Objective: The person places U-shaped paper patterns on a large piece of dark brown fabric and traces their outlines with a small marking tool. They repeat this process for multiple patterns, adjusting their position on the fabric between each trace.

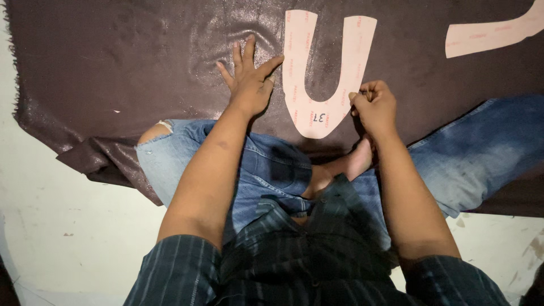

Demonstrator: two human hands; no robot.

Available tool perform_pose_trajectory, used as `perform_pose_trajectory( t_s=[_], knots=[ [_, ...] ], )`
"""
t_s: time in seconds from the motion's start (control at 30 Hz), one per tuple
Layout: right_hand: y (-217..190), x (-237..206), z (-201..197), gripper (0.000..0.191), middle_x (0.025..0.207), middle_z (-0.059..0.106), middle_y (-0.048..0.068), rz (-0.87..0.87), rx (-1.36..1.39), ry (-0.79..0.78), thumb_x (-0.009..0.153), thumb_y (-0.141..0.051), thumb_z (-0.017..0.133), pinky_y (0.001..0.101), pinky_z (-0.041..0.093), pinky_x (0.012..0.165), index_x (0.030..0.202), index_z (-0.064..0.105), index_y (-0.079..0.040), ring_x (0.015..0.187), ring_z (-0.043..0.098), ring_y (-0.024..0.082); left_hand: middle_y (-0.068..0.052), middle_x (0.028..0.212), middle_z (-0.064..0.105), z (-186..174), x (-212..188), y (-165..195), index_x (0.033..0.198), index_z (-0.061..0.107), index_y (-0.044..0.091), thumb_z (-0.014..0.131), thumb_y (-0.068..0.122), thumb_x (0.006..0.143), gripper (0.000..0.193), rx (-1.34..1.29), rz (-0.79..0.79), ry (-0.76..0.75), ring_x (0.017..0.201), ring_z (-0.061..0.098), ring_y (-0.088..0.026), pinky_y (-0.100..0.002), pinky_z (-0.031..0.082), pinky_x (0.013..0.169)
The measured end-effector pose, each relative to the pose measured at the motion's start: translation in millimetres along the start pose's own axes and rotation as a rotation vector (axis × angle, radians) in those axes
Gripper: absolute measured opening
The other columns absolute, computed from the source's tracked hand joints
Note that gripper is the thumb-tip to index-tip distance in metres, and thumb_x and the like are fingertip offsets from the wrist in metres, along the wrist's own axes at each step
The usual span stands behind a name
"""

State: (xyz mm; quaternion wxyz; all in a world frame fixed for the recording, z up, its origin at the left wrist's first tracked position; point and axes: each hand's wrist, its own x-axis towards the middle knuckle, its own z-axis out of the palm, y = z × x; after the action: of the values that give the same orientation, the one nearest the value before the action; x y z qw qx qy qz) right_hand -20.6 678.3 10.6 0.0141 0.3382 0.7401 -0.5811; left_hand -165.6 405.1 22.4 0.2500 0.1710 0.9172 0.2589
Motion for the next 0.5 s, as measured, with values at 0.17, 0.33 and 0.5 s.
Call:
perform_pose_trajectory(
  t_s=[0.17,0.33,0.5],
  knots=[
    [-3.8,-1.0,1.9,0.021,0.079,0.069,0.004,0.0,-0.026,0.006,0.092,-0.005,0.073,0.0237,0.05,0.054,0.106,0.06,0.002,0.06,0.061,0.008,-0.012,0.171,0.006,-0.8,-3.5,0.4,0.14,0.06,0.042,0.066,0.039,0.093,0.047,0.015,0.019,0.015,0.156,-0.012,-0.04,-0.074,-0.019,0.113],
    [-1.1,1.5,0.8,0.022,0.077,0.067,0.004,-0.003,0.002,0.005,0.091,-0.005,0.075,0.0242,0.048,0.052,0.105,0.059,0.001,0.059,0.059,0.008,-0.019,0.17,0.005,2.8,-4.9,-0.4,0.146,0.057,0.039,0.071,0.045,0.088,0.06,0.048,0.097,0.057,0.155,-0.011,-0.046,-0.077,-0.016,0.112],
    [0.8,5.8,-5.2,0.023,0.075,0.066,0.003,0.062,-0.002,-0.031,0.09,-0.005,0.076,0.0243,0.046,0.049,0.103,0.057,0.0,0.057,0.06,0.008,-0.02,0.17,0.005,4.3,-5.0,-2.8,0.146,0.057,0.037,0.072,0.047,0.09,0.059,0.021,0.126,0.062,0.155,-0.01,-0.047,-0.078,-0.017,0.111]
  ],
)
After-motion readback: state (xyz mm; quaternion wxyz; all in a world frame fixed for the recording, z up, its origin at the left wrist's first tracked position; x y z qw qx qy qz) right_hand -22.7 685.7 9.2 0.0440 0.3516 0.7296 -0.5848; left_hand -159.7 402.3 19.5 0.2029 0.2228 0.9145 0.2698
